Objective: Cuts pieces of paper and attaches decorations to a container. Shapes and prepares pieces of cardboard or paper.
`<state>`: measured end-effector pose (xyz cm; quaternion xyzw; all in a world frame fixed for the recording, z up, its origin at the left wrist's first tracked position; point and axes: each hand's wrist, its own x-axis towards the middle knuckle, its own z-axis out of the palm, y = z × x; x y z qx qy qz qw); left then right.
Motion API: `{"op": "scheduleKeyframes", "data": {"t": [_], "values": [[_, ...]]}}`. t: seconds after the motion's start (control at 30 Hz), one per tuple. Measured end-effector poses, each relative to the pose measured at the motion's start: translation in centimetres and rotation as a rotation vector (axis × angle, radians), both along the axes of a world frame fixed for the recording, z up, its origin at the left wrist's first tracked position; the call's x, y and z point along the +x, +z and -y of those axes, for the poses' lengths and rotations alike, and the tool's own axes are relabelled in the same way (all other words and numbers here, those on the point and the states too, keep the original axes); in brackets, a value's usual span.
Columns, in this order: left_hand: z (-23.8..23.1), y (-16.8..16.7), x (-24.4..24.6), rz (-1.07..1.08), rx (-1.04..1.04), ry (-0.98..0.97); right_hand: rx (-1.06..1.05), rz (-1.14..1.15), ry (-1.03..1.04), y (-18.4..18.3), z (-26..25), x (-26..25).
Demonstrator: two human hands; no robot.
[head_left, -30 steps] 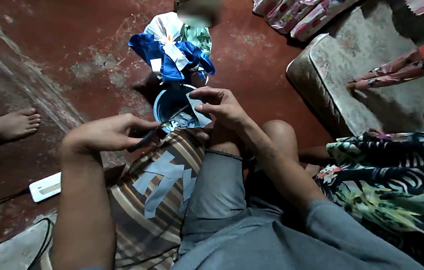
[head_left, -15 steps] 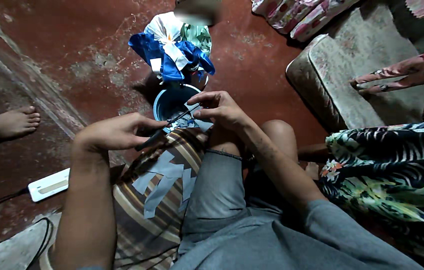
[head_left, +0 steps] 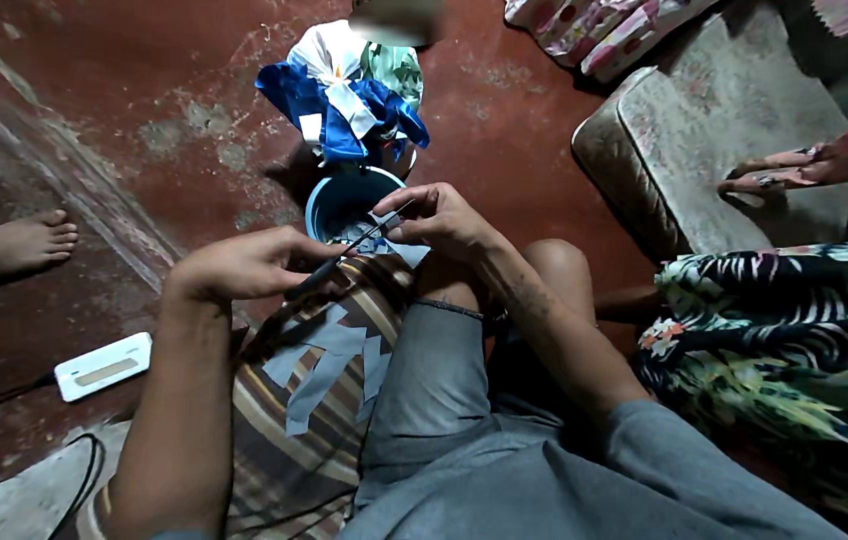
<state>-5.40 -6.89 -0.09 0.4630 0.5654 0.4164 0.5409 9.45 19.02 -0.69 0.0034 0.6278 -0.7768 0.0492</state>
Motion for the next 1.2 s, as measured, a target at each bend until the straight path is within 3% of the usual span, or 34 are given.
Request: {"op": "scheduleKeyframes", "data": {"t": [0.6, 0.7, 0.8, 0.9, 1.07, 1.13, 1.2], "values": [[-0.3, 0.3, 0.1, 0.03, 0.005, -0.034, -0.064, 0.01, 0.1, -0.9, -0.5, -0.8], [0.4, 0.2, -0.5, 0.07, 0.084, -0.022, 0.047, 0.032, 0.113, -0.5, -1.3, -1.1], [1.5, 0.5, -1.5, 0.028, 0.164, 0.107, 0.243, 0.17, 0.209, -0.7, -4.2, -3.6], [1.5, 1.0, -1.5, -0.076, 0.064, 0.302, 0.42, 0.262, 0.28, -5.7, -7.0, -7.3], [0.8, 0.6, -1.4, -0.154, -0.059, 0.315, 0.733, 0.481, 0.414, -15.9, -8.6, -9.6], [0.9, 0.5, -1.5, -0.161, -0.068, 0.303, 0.821, 0.489, 0.382, -17.1, -9.0, -9.7], [0.8, 0.3, -1.4, -0.154, -0.089, 0.341, 0.793, 0.407, 0.258, -15.4, -9.2, -9.4]]}}
